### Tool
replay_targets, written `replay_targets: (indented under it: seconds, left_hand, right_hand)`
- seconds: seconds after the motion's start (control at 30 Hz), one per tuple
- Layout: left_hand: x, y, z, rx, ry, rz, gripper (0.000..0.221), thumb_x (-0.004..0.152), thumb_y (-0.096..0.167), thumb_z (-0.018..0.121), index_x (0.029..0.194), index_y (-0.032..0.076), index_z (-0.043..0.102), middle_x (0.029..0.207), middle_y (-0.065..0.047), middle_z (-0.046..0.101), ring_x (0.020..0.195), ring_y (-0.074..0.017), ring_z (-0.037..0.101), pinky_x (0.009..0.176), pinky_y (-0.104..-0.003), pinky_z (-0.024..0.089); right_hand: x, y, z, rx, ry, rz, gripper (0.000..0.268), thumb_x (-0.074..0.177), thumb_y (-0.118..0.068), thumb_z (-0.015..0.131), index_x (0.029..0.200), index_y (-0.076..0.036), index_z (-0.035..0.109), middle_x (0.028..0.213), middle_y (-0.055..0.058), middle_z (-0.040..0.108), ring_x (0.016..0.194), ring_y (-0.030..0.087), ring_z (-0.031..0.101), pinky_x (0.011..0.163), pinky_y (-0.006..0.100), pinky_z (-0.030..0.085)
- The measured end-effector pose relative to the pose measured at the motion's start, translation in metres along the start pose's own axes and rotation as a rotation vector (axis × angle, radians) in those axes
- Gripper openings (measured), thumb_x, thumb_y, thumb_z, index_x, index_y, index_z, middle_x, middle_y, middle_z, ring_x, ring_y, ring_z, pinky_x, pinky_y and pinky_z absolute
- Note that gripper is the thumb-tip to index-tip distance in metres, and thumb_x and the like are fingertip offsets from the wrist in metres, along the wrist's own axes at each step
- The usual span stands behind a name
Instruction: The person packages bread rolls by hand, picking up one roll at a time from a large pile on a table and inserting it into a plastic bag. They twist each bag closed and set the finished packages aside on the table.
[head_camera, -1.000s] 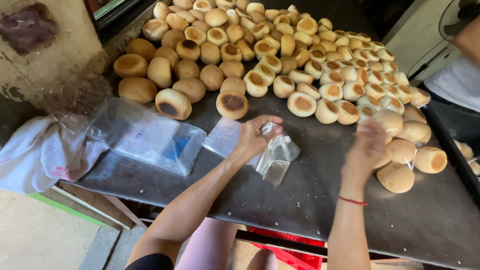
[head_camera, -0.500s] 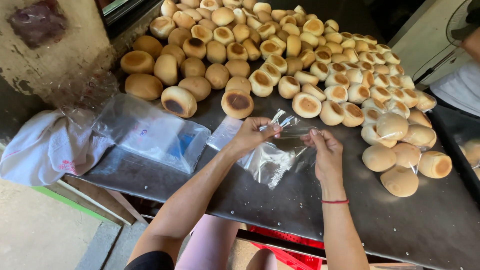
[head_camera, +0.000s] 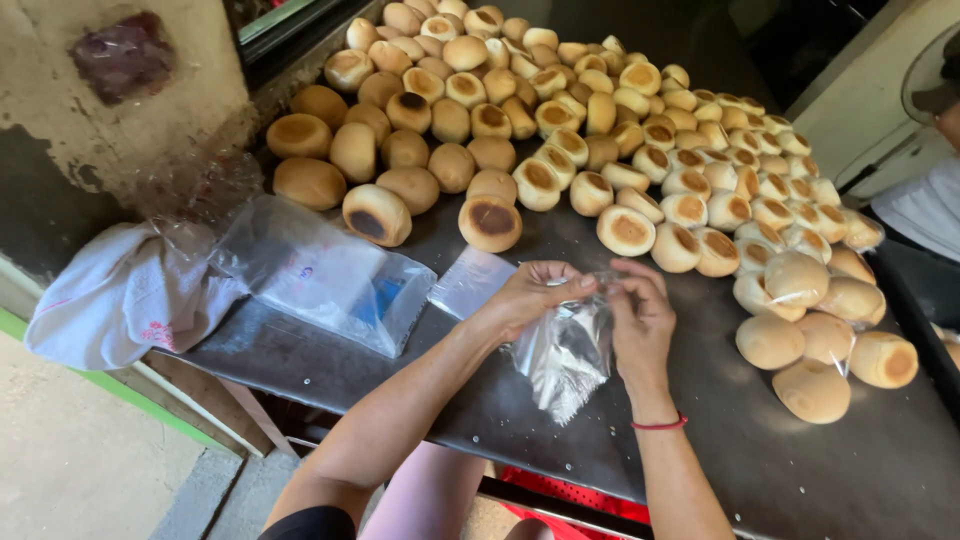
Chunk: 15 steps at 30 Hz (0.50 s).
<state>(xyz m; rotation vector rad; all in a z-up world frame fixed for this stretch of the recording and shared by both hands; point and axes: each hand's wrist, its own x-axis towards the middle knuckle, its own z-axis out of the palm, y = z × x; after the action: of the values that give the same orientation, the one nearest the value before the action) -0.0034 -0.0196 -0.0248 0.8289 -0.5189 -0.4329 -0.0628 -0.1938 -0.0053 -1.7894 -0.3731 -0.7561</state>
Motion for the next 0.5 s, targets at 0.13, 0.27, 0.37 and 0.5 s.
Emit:
replay_targets:
  seconds: [0.13,0.27,0.37,0.5]
  left_hand:
    - [-0.004,0.024,0.0,-0.039,0.001,0.11,0.02,0.097,0.022,0.075,0.103,0.003,0.073,0.1,-0.004,0.075,0.094,-0.0085,0.068,0.086,-0.024,0.054]
    - [-0.009,0.049,0.007,-0.003,0.179,0.412,0.021,0.093,0.009,0.073,0.112,0.008,0.065,0.096,-0.002,0.069,0.089,-0.0106,0.068,0.082,-0.026,0.056]
    - [-0.014,0.065,0.005,0.256,0.422,0.767,0.021,0.098,0.003,0.069,0.118,0.005,0.062,0.096,-0.002,0.066,0.087,-0.0099,0.066,0.08,-0.025,0.055]
    - [-0.029,0.081,-0.008,0.765,0.681,1.096,0.026,0.098,-0.011,0.056,0.117,0.004,0.067,0.112,-0.009,0.062,0.091,-0.0162,0.065,0.081,-0.027,0.055]
  right_hand:
    - [0.019,0.034,0.009,0.227,-0.02,0.239,0.014,0.104,0.004,0.055,0.106,0.003,0.069,0.123,0.007,0.063,0.111,0.015,0.061,0.1,0.028,0.05]
    - [0.049,0.068,0.053,0.064,-0.258,0.113,0.024,0.101,0.0,0.055,0.124,-0.003,0.062,0.12,0.006,0.067,0.112,0.013,0.061,0.096,0.027,0.05]
    - [0.08,0.094,0.109,0.023,-0.33,0.519,0.03,0.107,-0.025,0.05,0.13,-0.01,0.061,0.117,0.009,0.07,0.105,0.017,0.065,0.089,0.033,0.052]
    - [0.086,0.111,0.15,-0.547,-0.528,-0.616,0.051,0.083,-0.022,0.078,0.131,-0.014,0.061,0.132,0.012,0.065,0.12,0.031,0.062,0.096,0.044,0.049]
